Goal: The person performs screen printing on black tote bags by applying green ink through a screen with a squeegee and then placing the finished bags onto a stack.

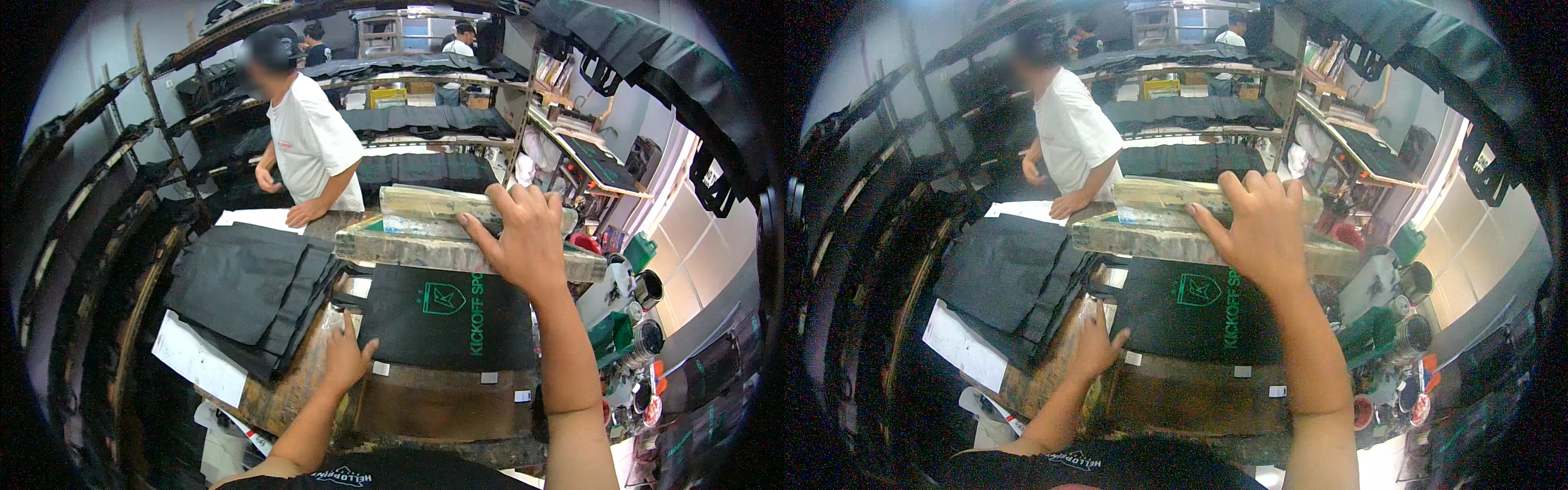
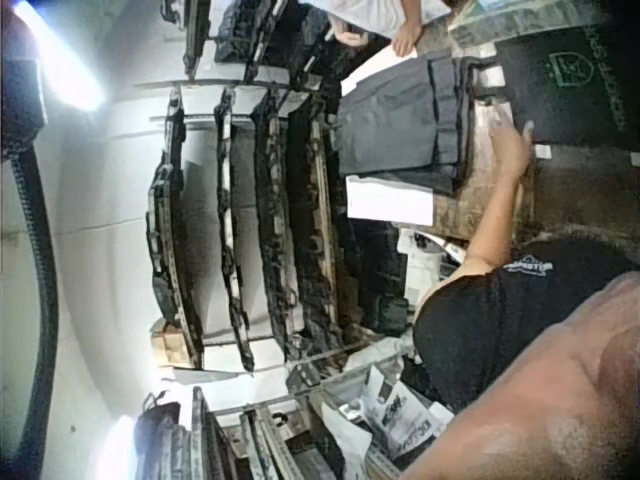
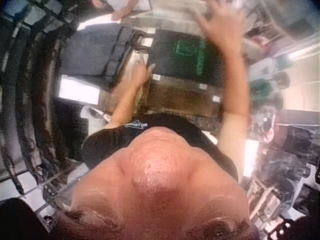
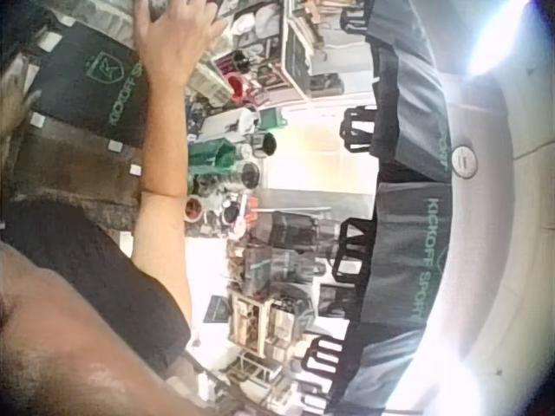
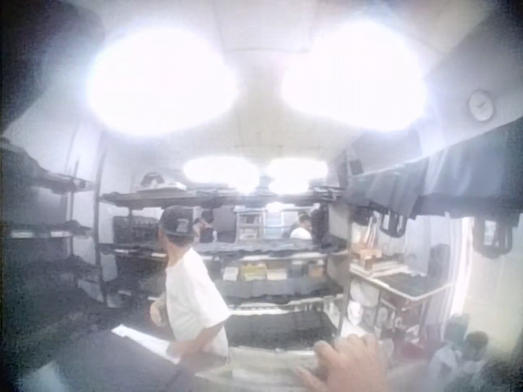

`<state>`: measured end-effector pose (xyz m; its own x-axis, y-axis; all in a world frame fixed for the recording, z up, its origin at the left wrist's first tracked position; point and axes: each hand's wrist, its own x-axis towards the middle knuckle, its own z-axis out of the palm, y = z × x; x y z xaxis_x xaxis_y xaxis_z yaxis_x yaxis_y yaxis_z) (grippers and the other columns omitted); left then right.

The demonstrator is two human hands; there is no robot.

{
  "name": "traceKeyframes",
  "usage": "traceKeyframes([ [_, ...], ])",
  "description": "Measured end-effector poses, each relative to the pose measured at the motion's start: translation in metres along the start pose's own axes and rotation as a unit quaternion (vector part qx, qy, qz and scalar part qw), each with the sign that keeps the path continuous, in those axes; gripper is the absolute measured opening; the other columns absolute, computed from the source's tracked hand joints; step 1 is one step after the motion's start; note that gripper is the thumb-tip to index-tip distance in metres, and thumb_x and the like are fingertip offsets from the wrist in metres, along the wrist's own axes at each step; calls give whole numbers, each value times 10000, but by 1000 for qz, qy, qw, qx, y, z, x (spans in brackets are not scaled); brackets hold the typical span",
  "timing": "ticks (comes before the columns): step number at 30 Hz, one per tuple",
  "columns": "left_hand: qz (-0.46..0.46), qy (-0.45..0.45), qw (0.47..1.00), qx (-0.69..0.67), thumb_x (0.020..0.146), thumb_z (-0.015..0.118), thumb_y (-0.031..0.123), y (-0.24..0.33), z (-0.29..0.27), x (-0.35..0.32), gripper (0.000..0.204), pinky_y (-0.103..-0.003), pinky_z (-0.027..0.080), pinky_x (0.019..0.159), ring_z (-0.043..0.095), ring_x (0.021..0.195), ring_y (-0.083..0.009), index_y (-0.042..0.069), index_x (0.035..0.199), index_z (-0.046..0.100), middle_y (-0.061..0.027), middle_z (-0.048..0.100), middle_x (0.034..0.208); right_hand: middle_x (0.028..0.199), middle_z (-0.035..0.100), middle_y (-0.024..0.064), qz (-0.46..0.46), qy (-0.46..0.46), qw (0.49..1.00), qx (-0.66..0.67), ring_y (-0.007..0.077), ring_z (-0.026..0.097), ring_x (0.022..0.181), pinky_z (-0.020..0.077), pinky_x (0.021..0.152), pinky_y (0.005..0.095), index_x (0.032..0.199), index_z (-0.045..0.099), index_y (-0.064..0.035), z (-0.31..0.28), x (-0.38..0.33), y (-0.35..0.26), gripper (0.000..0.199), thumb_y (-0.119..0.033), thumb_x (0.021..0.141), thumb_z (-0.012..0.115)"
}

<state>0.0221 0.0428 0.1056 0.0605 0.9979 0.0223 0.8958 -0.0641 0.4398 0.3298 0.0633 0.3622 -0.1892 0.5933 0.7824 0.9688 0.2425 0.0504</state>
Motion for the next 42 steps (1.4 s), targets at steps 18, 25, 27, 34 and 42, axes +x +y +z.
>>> traceKeyframes([
  [18, 81, 84, 924, -365, 969, 644, 33, -16, -111, 101, 259, -264, 559, 642, 647, 722, -90, 27, 1187, 785, -21, 731, 948, 902, 683, 132, 11, 1, 1000, -2, 323, 639, 921, 403, 866, 485, 1009, 698, -74, 7, 23, 21, 486, -558, 971, 671],
  [25, -11, 101, 928, -358, 966, 626, 81, -132, -229, 133, 286, -244, 519, 594, 590, 678, -72, 64, 1194, 797, 12, 722, 938, 877, 660, 125, 1, 17, 1000, -1, 324, 622, 906, 402, 871, 488, 994, 683, -78, 9, 19, 21, 483, -561, 971, 667],
  [27, -55, 139, 920, -363, 953, 615, 72, -162, -243, 148, 310, -235, 493, 583, 566, 644, -82, 49, 1211, 786, -1, 724, 967, 880, 665, 126, 2, 10, 1000, -6, 326, 627, 905, 408, 864, 491, 1002, 686, -78, 7, 18, 22, 491, -568, 968, 669],
  [34, -150, 360, 918, -68, 923, 788, 167, -390, -245, 179, 584, -448, 440, 1175, 594, 1373, -361, -47, 1435, 607, -242, 629, 1476, 914, 686, 142, 6, 1, 1000, 0, 328, 651, 949, 434, 875, 494, 1083, 723, -66, 10, 25, 16, 582, -630, 978, 627],
  [42, -45, 186, 980, 54, 1007, 718, 446, -303, -126, 22, 727, -518, 330, 1246, 425, 1496, -455, -24, 1530, 534, -285, 446, 1615, 1001, 752, 182, 7, -17, 999, -37, 342, 693, 1011, 438, 915, 504, 1136, 751, -53, 9, 18, 17, 612, -630, 982, 618],
])
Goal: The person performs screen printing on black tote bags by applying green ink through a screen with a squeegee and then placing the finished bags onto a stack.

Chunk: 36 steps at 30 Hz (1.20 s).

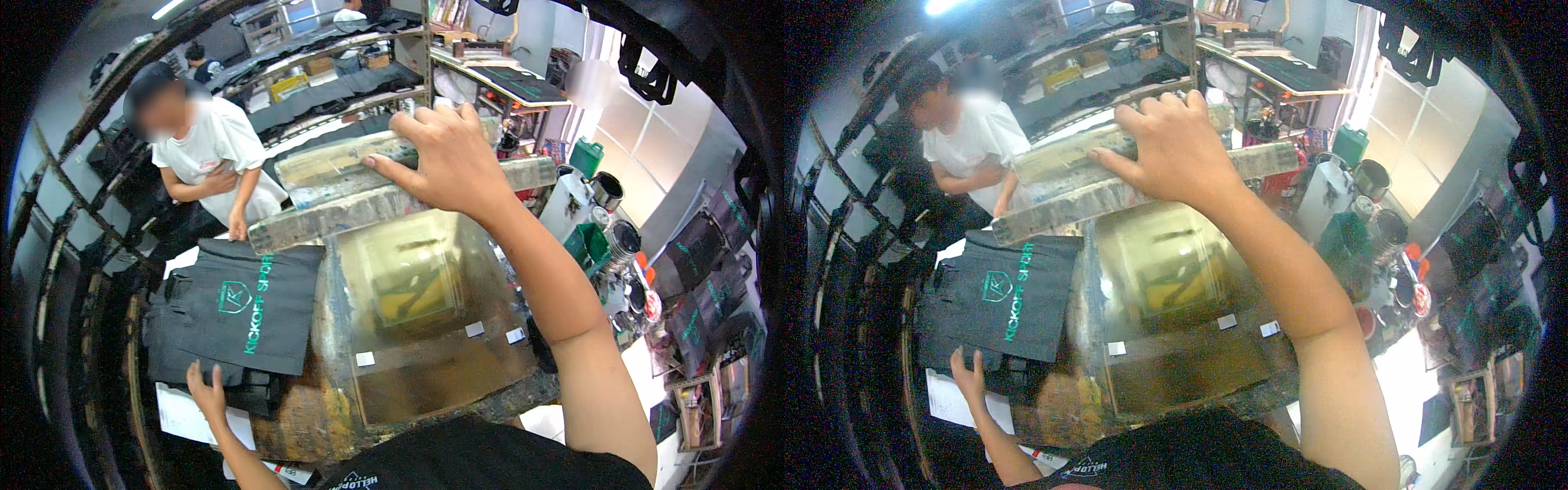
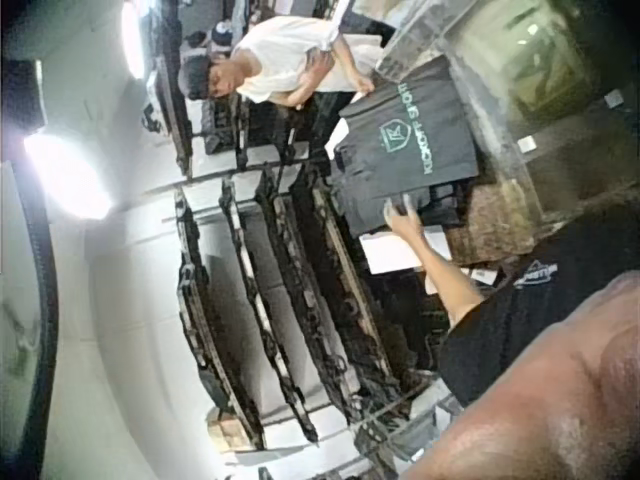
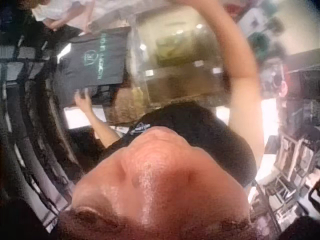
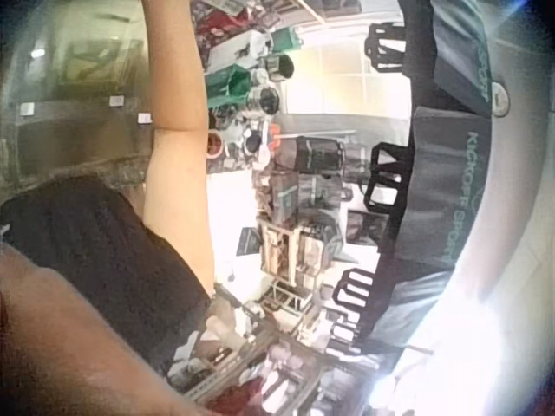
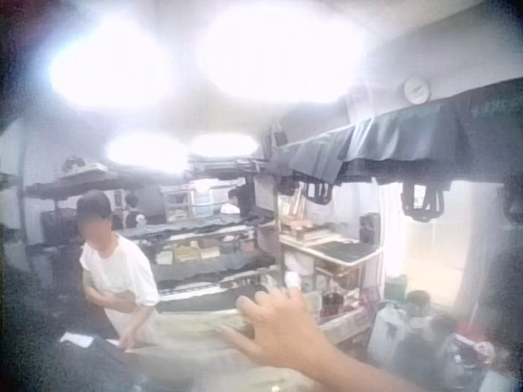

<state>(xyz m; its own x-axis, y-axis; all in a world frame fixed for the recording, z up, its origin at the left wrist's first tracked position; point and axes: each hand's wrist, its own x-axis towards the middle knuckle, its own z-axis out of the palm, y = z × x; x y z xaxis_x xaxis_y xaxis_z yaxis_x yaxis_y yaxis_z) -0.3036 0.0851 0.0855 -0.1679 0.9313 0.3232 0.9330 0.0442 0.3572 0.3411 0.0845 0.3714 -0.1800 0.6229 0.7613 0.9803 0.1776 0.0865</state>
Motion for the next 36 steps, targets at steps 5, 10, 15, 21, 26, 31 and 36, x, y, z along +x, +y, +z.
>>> traceKeyframes([
  [5, 68, -47, 993, 85, 989, 695, 523, 29, 2, -58, 788, -583, 205, 1296, 306, 1586, -427, 27, 1573, 508, -255, 386, 1682, 1011, 753, 187, 4, -4, 1000, 10, 355, 695, 1026, 438, 931, 518, 1172, 739, -60, -3, 4, 5, 614, -630, 983, 616],
  [10, 87, -65, 979, 172, 977, 683, 546, 34, -8, -47, 795, -618, 200, 1286, 364, 1538, -427, 63, 1582, 505, -222, 440, 1641, 1018, 749, 194, -1, 23, 1000, 11, 372, 692, 1055, 432, 968, 549, 1129, 728, -57, 6, 3, 7, 621, -648, 977, 608],
  [15, 89, -80, 983, 139, 1008, 675, 444, 43, -27, -21, 585, -565, 393, 1143, 579, 1260, -428, 41, 1432, 654, -198, 642, 1348, 941, 725, 171, -12, 45, 999, 23, 359, 677, 976, 426, 913, 504, 1091, 726, -43, 7, -1, 5, 612, -637, 980, 626],
  [21, 92, -80, 985, 121, 1109, 522, 374, 37, -31, 3, 453, -523, 495, 980, 640, 1095, -423, 17, 1305, 718, -205, 682, 1185, 949, 727, 158, 1, 17, 1000, 9, 326, 677, 973, 423, 932, 480, 1175, 737, -76, 1, -4, 5, 618, -649, 978, 616],
  [26, 65, -126, 982, 125, 1143, 440, 363, 28, -34, 18, 487, -520, 498, 966, 631, 1131, -447, -35, 1194, 716, -230, 688, 1170, 952, 723, 153, 6, 13, 999, 31, 324, 679, 985, 416, 953, 491, 1173, 737, -80, 2, -7, 7, 611, -646, 977, 617],
  [31, 41, -94, 994, 29, 1153, 427, 371, 6, -27, 35, 523, -515, 493, 962, 636, 1095, -491, -71, 1131, 705, -272, 707, 1137, 964, 722, 150, 11, 8, 999, 29, 326, 681, 1005, 413, 954, 500, 1145, 742, -91, 4, -9, 7, 595, -646, 974, 614],
  [36, 96, 91, 990, -48, 1148, 480, 346, 24, -21, 42, 476, -507, 507, 907, 651, 1046, -477, -77, 1173, 698, -267, 692, 1064, 961, 724, 150, 10, 10, 999, 33, 328, 684, 1018, 420, 937, 501, 1138, 745, -84, 4, -9, 7, 593, -639, 973, 617],
])
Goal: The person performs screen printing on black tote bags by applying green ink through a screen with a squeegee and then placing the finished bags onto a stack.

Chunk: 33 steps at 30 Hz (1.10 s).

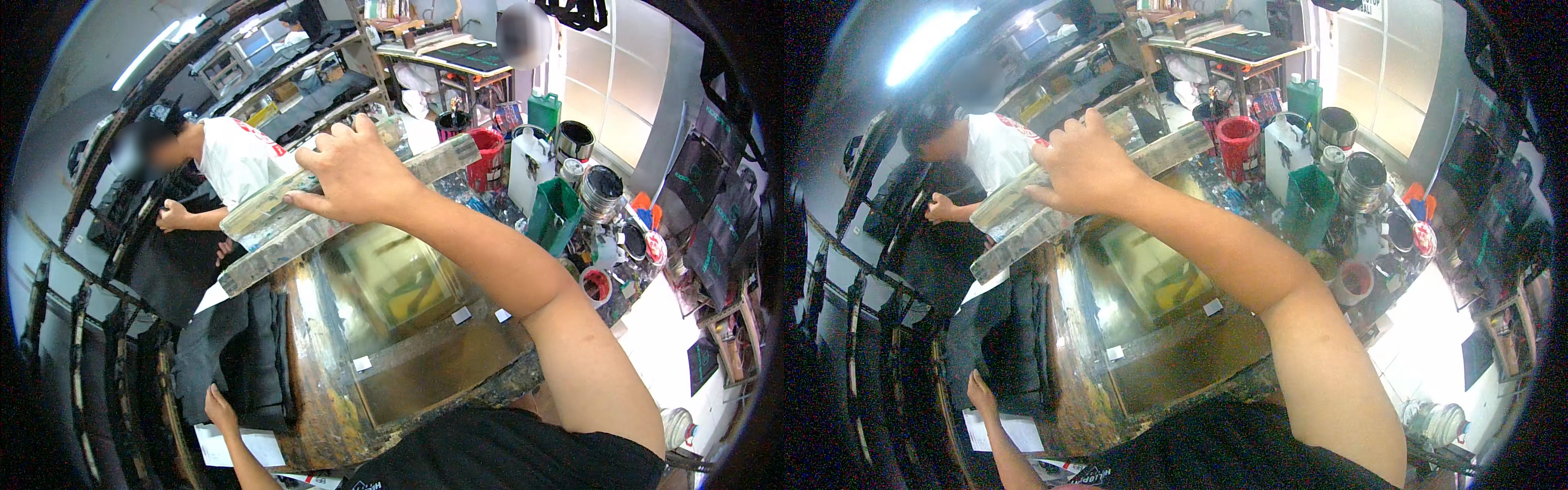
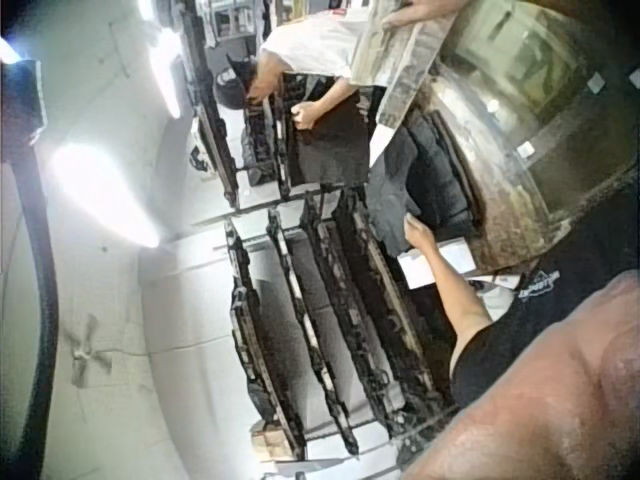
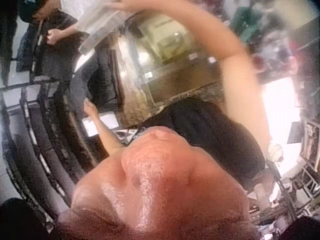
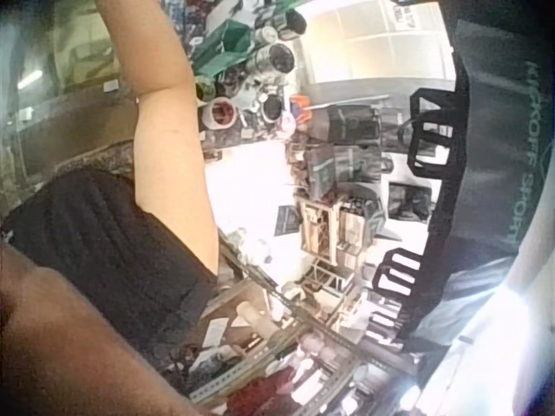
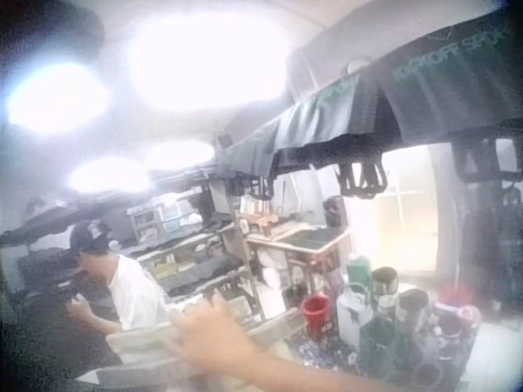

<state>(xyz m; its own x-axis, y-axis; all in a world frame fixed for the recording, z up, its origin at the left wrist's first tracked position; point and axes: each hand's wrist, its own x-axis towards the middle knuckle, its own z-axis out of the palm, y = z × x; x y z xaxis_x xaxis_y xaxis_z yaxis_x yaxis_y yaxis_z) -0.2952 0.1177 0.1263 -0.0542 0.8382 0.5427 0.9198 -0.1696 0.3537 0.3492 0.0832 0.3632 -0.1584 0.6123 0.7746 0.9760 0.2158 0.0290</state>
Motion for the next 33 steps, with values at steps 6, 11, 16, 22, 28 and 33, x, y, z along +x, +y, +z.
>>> traceKeyframes([
  [6, 33, 13, 989, 145, 1145, 498, 321, 28, 2, 26, 412, -485, 521, 873, 651, 1081, -428, -15, 1202, 729, -219, 644, 1230, 959, 727, 154, 3, -1, 1000, 4, 330, 686, 1024, 426, 946, 506, 1134, 744, -81, -1, 2, 2, 595, -639, 969, 621],
  [11, 176, 63, 943, 274, 1157, 451, 311, 48, -15, 51, 408, -526, 440, 1044, 650, 1134, -378, 43, 1228, 750, -124, 658, 1373, 974, 733, 153, 3, -6, 1000, 4, 336, 690, 1026, 430, 961, 518, 1127, 743, -79, -1, 6, -1, 600, -644, 969, 618],
  [16, 202, -78, 974, 71, 1162, 401, 270, 133, -12, 71, 448, -503, 356, 1228, 627, 1320, -355, 7, 1265, 749, -147, 737, 1331, 1020, 753, 148, 8, -33, 999, -10, 328, 701, 1060, 437, 985, 522, 1128, 743, -76, -1, 15, 4, 600, -642, 980, 608],
  [22, 211, -157, 960, -99, 1124, 490, 212, 245, 54, 4, 366, -502, 397, 1222, 667, 1308, -365, 0, 1224, 771, -183, 756, 1291, 1026, 758, 169, 6, -12, 1000, -17, 334, 710, 1061, 434, 996, 509, 1131, 738, -70, 2, 14, 3, 607, -644, 985, 603],
  [28, 263, -198, 929, -168, 1131, 459, 245, 380, 156, -77, 386, -576, 436, 1162, 705, 1180, -377, 16, 1156, 770, -169, 767, 1235, 977, 770, 162, -20, 29, 998, -42, 329, 730, 966, 449, 897, 514, 1079, 756, -94, 14, 13, 10, 604, -668, 961, 608],
  [33, 292, -305, 894, -147, 1113, 414, 554, 449, 223, -122, 634, -665, 237, 1258, 481, 1485, -404, 82, 1480, 625, -218, 573, 1549, 915, 766, 159, -46, 62, 996, -45, 327, 740, 905, 471, 828, 518, 1041, 763, -92, 19, 15, 9, 592, -659, 964, 614],
])
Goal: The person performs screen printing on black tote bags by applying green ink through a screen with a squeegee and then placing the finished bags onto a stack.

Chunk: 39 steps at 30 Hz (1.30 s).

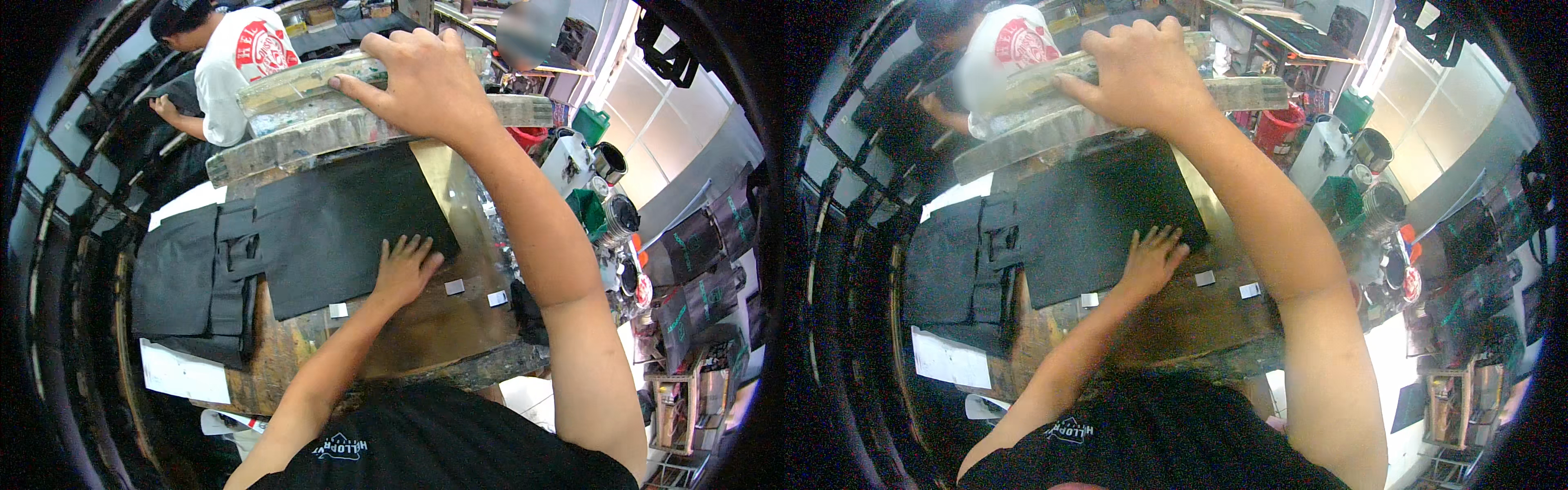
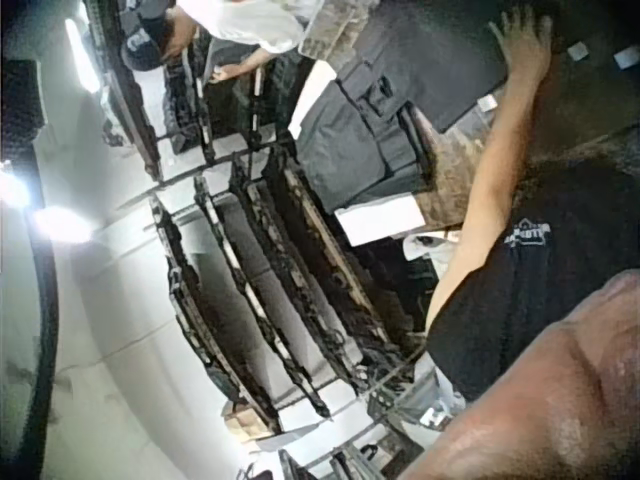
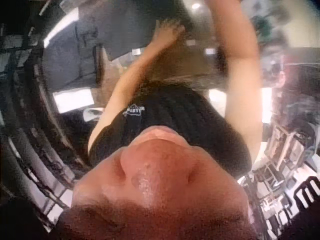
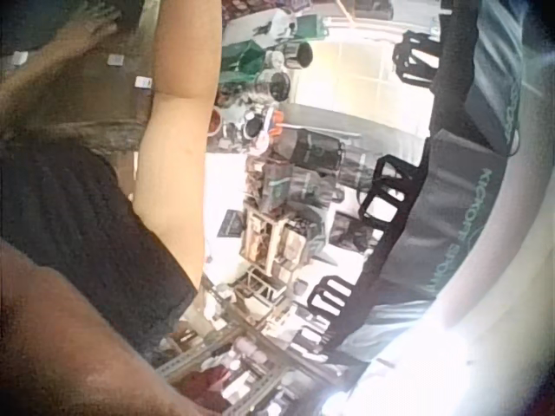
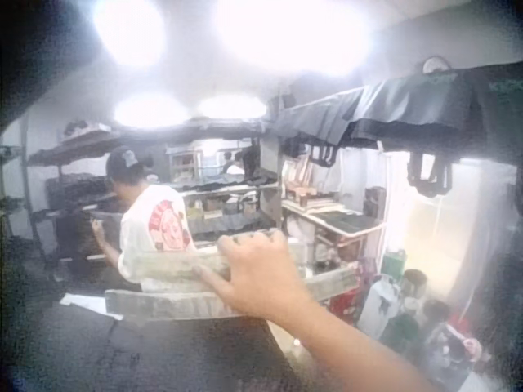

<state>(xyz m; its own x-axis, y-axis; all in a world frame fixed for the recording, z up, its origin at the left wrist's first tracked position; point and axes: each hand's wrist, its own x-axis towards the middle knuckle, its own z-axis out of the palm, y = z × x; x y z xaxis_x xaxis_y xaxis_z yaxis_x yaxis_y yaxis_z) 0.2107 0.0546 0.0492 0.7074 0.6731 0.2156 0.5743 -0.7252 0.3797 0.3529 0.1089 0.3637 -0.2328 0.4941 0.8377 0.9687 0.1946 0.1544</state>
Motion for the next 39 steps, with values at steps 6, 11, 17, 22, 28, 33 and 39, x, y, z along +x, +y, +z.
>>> traceKeyframes([
  [6, 3, -76, 990, 120, 919, 470, 869, -5, -33, -54, 1008, -764, 2, 1239, 180, 1617, -484, 149, 1625, 485, -191, 306, 1742, 938, 738, 144, 1, -87, 995, 46, 333, 701, 904, 504, 828, 490, 1121, 738, -71, -9, 10, 4, 641, -674, 1008, 550],
  [11, 18, -63, 994, 87, 809, 526, 947, -16, -27, -64, 1136, -815, 12, 1205, 152, 1593, -567, 187, 1650, 449, -193, 276, 1753, 1040, 705, 123, 79, -290, 953, 40, 228, 647, 983, 511, 960, 440, 1247, 655, -19, -31, 46, -4, 743, -686, 1101, 364],
  [17, 50, -41, 996, 65, 821, 498, 950, 7, 1, -47, 1114, -818, 8, 1203, 136, 1598, -565, 197, 1640, 465, -188, 247, 1765, 1157, 715, 151, 54, -249, 966, 43, 250, 655, 1094, 513, 1021, 469, 1307, 633, 28, -24, 43, 3, 834, -723, 1086, 347],
  [22, 54, -32, 996, 57, 830, 478, 950, 21, 10, -46, 1106, -820, 19, 1201, 146, 1595, -566, 191, 1635, 473, -188, 261, 1759, 1187, 712, 145, 72, -280, 956, 39, 243, 650, 1116, 516, 1027, 465, 1352, 619, 24, -17, 42, -1, 840, -725, 1083, 355],
  [28, 69, -41, 996, 29, 833, 492, 938, 31, 5, -50, 1104, -804, 36, 1216, 168, 1599, -541, 171, 1627, 478, -189, 284, 1749, 1117, 730, 148, 64, -253, 963, 65, 248, 667, 1069, 526, 1017, 464, 1351, 636, 9, -32, 37, 0, 824, -725, 1079, 377],
  [33, 66, -7, 998, 15, 841, 537, 905, 29, 10, -59, 1078, -798, 48, 1226, 198, 1600, -521, 165, 1622, 478, -191, 308, 1740, 1129, 744, 183, 82, -243, 965, 48, 273, 680, 1087, 524, 1024, 472, 1340, 657, -10, -25, 34, -10, 791, -714, 1066, 424],
  [39, -12, 41, 999, 14, 865, 636, 815, 18, -14, -62, 1035, -691, 157, 1267, 337, 1559, -462, 128, 1622, 468, -227, 393, 1687, 1152, 743, 237, 24, -85, 996, -8, 310, 688, 1111, 522, 1012, 495, 1278, 695, -10, -9, 13, 1, 751, -692, 1038, 489],
])
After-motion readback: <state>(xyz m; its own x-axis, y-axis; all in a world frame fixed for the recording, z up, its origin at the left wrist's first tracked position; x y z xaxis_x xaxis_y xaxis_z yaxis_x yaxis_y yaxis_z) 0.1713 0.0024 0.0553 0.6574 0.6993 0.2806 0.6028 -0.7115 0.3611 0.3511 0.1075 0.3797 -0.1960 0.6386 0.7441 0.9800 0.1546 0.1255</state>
